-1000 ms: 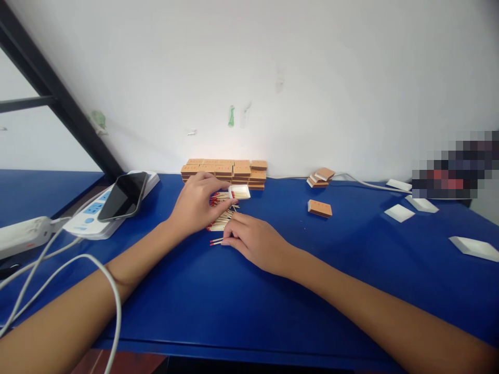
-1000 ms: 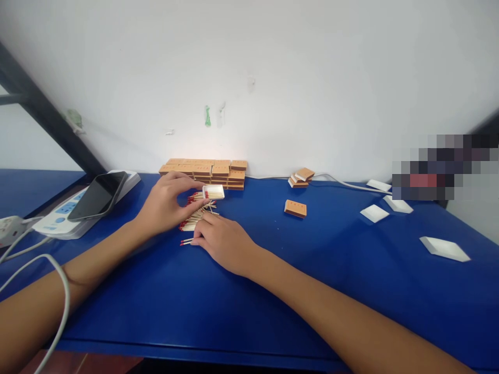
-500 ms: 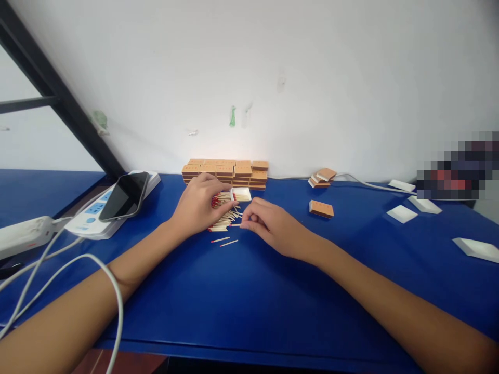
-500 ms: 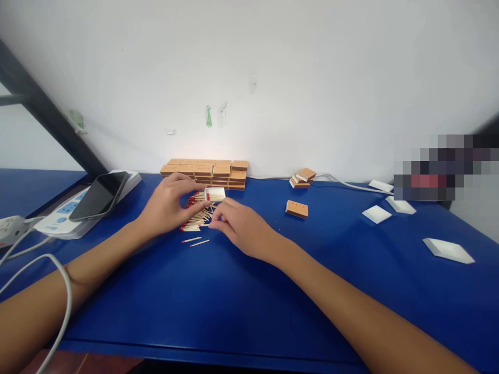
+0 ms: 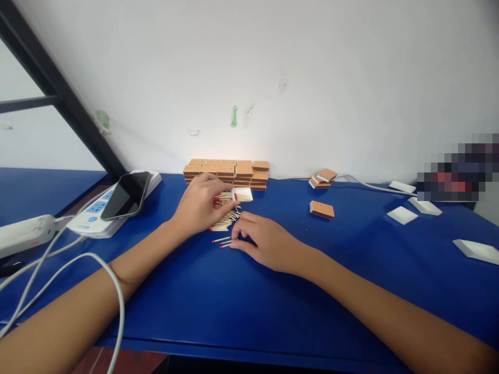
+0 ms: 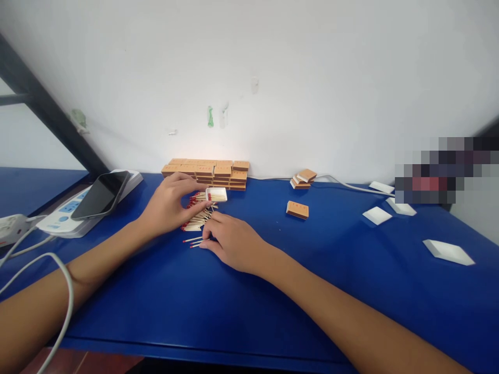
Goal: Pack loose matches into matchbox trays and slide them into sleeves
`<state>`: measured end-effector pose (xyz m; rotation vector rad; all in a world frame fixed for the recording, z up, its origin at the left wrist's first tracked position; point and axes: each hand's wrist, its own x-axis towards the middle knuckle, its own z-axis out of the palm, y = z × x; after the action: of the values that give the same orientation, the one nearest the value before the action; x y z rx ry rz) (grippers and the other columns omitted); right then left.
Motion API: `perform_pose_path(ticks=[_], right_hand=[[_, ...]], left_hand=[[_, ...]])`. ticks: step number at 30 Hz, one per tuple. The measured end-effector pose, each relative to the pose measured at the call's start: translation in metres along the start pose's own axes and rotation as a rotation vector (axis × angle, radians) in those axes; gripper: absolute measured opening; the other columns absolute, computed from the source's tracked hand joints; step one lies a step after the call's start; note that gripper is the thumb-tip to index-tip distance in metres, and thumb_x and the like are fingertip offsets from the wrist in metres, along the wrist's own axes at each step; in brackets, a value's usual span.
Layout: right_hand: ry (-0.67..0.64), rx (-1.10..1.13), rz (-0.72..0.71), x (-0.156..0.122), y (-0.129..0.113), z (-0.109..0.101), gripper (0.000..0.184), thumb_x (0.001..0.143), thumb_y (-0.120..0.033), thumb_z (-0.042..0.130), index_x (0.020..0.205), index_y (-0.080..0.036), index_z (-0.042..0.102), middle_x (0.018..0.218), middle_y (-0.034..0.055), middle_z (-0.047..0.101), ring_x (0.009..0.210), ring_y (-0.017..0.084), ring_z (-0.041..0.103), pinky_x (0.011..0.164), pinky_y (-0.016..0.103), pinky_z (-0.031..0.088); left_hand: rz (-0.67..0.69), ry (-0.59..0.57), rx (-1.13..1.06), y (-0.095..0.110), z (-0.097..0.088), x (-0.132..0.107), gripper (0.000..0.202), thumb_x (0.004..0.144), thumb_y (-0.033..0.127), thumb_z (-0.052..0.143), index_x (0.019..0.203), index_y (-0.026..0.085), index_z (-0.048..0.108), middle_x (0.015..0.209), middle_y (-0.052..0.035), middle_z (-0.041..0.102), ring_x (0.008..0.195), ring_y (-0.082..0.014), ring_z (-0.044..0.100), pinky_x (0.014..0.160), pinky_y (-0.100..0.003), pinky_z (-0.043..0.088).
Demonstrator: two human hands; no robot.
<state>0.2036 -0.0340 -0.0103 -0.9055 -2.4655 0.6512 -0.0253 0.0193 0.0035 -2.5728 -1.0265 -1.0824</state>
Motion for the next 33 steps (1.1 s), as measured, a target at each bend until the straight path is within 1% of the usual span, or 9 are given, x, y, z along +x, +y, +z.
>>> perform_pose_path(ticks=[4, 8, 10, 16, 20, 24, 26, 28, 33], right_hand=[[-0.024, -0.027, 0.032, 0.002, -0.002, 0.002, 0.013, 0.105, -0.018, 0.069, 0.092, -0.018, 0.067, 0.097, 0.0023, 0.064, 0.082, 0.015, 0.058, 0.079, 0.030, 0.046], [-0.007, -0.061, 0.013, 0.002, 0.003, -0.004, 0.011, 0.105, -0.019, 0.069, 0.095, -0.018, 0.067, 0.097, 0.0024, 0.064, 0.082, 0.016, 0.059, 0.081, 0.030, 0.046], [0.066, -0.063, -0.009, 0.002, 0.010, -0.012, 0.010, 0.106, -0.020, 0.067, 0.096, -0.019, 0.067, 0.098, 0.0024, 0.064, 0.083, 0.016, 0.060, 0.081, 0.031, 0.047], [0.461, -0.101, 0.015, 0.004, 0.038, -0.033, 0.011, 0.106, -0.025, 0.064, 0.096, -0.021, 0.066, 0.097, 0.0034, 0.062, 0.083, 0.018, 0.059, 0.077, 0.032, 0.047], [0.511, -0.140, 0.025, 0.006, 0.045, -0.033, 0.009, 0.103, -0.025, 0.065, 0.096, -0.021, 0.068, 0.095, 0.0039, 0.062, 0.084, 0.019, 0.060, 0.077, 0.034, 0.048], [0.542, -0.154, 0.007, 0.004, 0.039, -0.033, 0.011, 0.105, -0.026, 0.063, 0.098, -0.020, 0.069, 0.096, 0.0045, 0.063, 0.084, 0.019, 0.061, 0.077, 0.034, 0.049], [0.540, -0.136, -0.010, 0.003, 0.033, -0.032, 0.013, 0.106, -0.027, 0.061, 0.098, -0.020, 0.068, 0.095, 0.0043, 0.063, 0.082, 0.018, 0.060, 0.077, 0.033, 0.048], [0.478, -0.109, -0.030, 0.003, 0.026, -0.026, 0.014, 0.107, -0.027, 0.061, 0.097, -0.020, 0.068, 0.093, 0.0035, 0.064, 0.079, 0.016, 0.058, 0.077, 0.032, 0.048], [0.178, -0.065, -0.059, 0.003, 0.007, 0.002, 0.006, 0.103, -0.024, 0.070, 0.101, -0.019, 0.071, 0.100, 0.0038, 0.066, 0.085, 0.016, 0.061, 0.082, 0.032, 0.048]], left_hand=[[-0.004, -0.005, -0.002, 0.000, 0.000, 0.000, 0.033, 0.100, 0.044, 0.078, 0.117, 0.017, 0.081, 0.099, -0.0099, 0.082, 0.101, -0.0311, 0.068, 0.089, -0.047, 0.056], [-0.016, -0.019, -0.003, -0.002, 0.000, 0.000, 0.032, 0.100, 0.044, 0.077, 0.118, 0.019, 0.081, 0.100, -0.0105, 0.082, 0.103, -0.0316, 0.069, 0.090, -0.048, 0.057], [-0.007, -0.016, -0.007, -0.002, 0.000, 0.000, 0.031, 0.100, 0.043, 0.078, 0.118, 0.018, 0.081, 0.100, -0.0103, 0.082, 0.103, -0.0314, 0.069, 0.090, -0.048, 0.057], [0.029, 0.004, -0.095, 0.006, 0.002, 0.001, 0.031, 0.097, 0.042, 0.083, 0.116, 0.018, 0.079, 0.104, -0.0087, 0.083, 0.102, -0.0289, 0.070, 0.089, -0.045, 0.059], [0.052, 0.006, -0.162, 0.013, 0.002, 0.002, 0.031, 0.095, 0.042, 0.085, 0.117, 0.020, 0.079, 0.103, -0.0066, 0.083, 0.103, -0.0281, 0.070, 0.089, -0.045, 0.059], [0.045, 0.006, -0.153, 0.014, 0.000, 0.003, 0.032, 0.095, 0.044, 0.084, 0.116, 0.021, 0.080, 0.104, -0.0071, 0.083, 0.103, -0.0282, 0.070, 0.090, -0.045, 0.059], [0.009, -0.001, -0.121, 0.010, -0.001, 0.003, 0.030, 0.097, 0.045, 0.082, 0.116, 0.021, 0.080, 0.105, -0.0079, 0.083, 0.103, -0.0285, 0.070, 0.091, -0.046, 0.059], [-0.028, 0.000, -0.086, 0.006, -0.002, 0.003, 0.030, 0.098, 0.046, 0.079, 0.114, 0.021, 0.081, 0.104, -0.0089, 0.083, 0.102, -0.0292, 0.070, 0.091, -0.047, 0.059], [-0.082, 0.014, -0.048, 0.000, -0.002, 0.002, 0.028, 0.098, 0.047, 0.078, 0.113, 0.024, 0.082, 0.104, -0.0084, 0.083, 0.104, -0.0307, 0.070, 0.092, -0.049, 0.058]])
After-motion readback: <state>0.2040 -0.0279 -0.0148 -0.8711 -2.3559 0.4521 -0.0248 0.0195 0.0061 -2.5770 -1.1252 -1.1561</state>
